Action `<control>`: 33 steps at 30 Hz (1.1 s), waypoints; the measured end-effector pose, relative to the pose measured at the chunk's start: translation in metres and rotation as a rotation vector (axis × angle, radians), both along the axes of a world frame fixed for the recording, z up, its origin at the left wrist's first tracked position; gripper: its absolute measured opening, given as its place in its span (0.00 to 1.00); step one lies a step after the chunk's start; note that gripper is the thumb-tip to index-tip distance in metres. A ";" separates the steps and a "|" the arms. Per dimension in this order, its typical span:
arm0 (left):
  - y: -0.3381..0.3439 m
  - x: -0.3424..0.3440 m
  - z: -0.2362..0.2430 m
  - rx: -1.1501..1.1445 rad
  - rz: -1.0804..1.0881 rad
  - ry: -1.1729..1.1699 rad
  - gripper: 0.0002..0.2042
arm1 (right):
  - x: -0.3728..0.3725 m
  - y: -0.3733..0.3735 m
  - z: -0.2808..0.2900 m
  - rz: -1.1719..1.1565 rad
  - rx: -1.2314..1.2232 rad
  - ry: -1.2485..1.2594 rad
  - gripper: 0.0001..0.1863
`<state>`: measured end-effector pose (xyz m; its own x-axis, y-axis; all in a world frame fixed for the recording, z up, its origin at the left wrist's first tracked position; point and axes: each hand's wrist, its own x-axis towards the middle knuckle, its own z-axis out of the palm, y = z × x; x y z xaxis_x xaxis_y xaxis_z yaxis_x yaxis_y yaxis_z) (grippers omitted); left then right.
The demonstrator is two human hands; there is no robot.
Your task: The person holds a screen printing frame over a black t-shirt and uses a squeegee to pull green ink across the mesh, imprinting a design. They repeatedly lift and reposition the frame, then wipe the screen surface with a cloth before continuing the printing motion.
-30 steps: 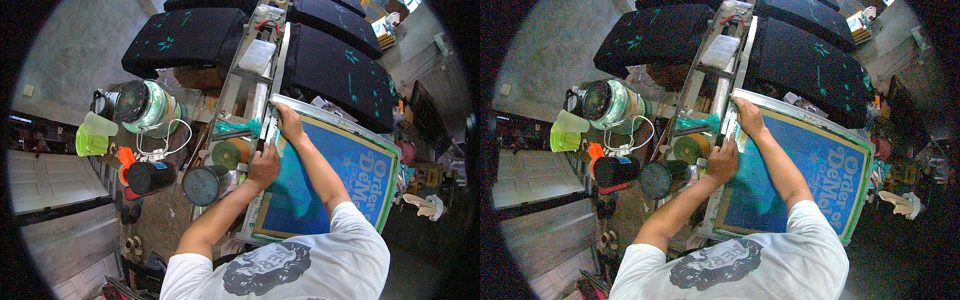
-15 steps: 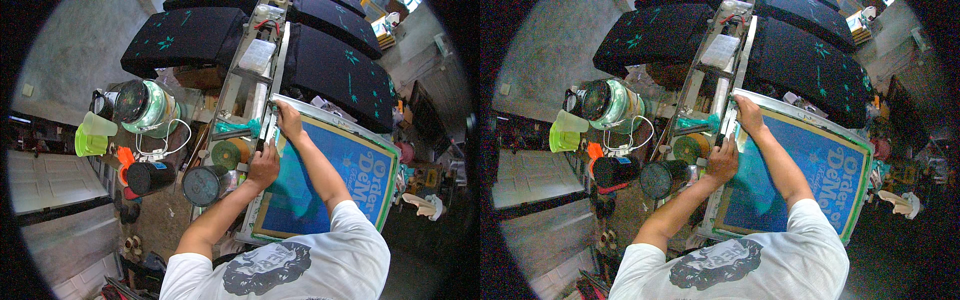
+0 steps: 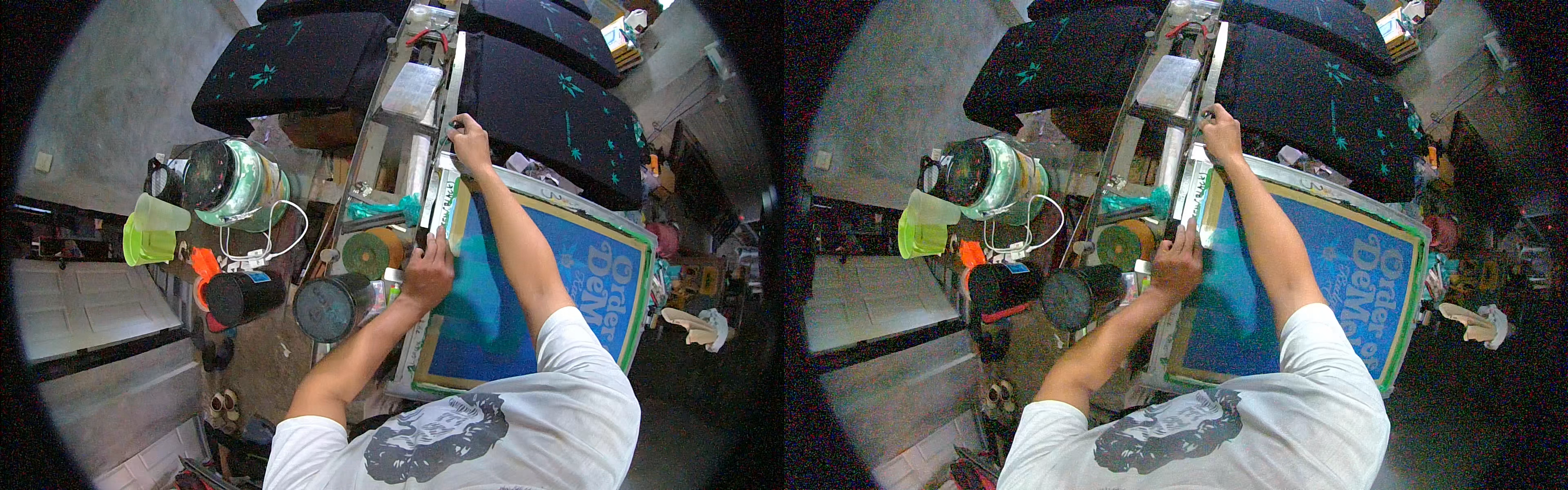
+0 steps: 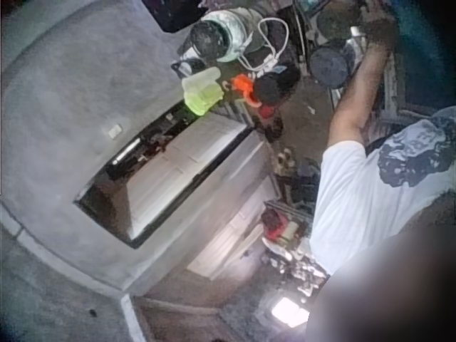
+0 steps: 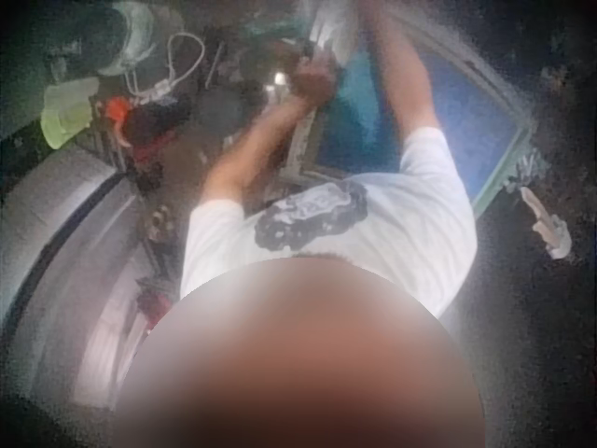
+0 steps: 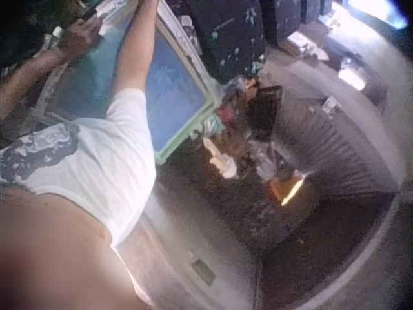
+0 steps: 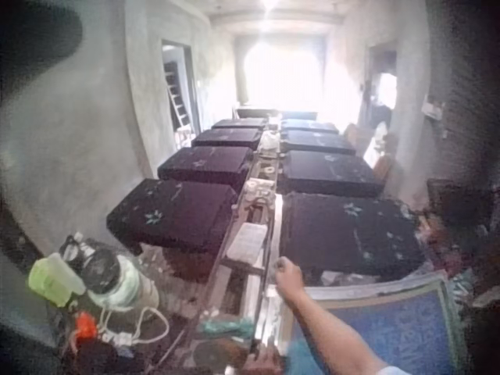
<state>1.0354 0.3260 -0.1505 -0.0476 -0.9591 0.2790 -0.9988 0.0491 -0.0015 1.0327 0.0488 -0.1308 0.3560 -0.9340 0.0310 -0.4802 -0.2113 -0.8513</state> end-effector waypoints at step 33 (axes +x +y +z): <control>-0.001 -0.001 -0.006 -0.073 -0.023 0.043 0.18 | -0.042 0.060 -0.034 0.309 -0.688 -0.164 0.16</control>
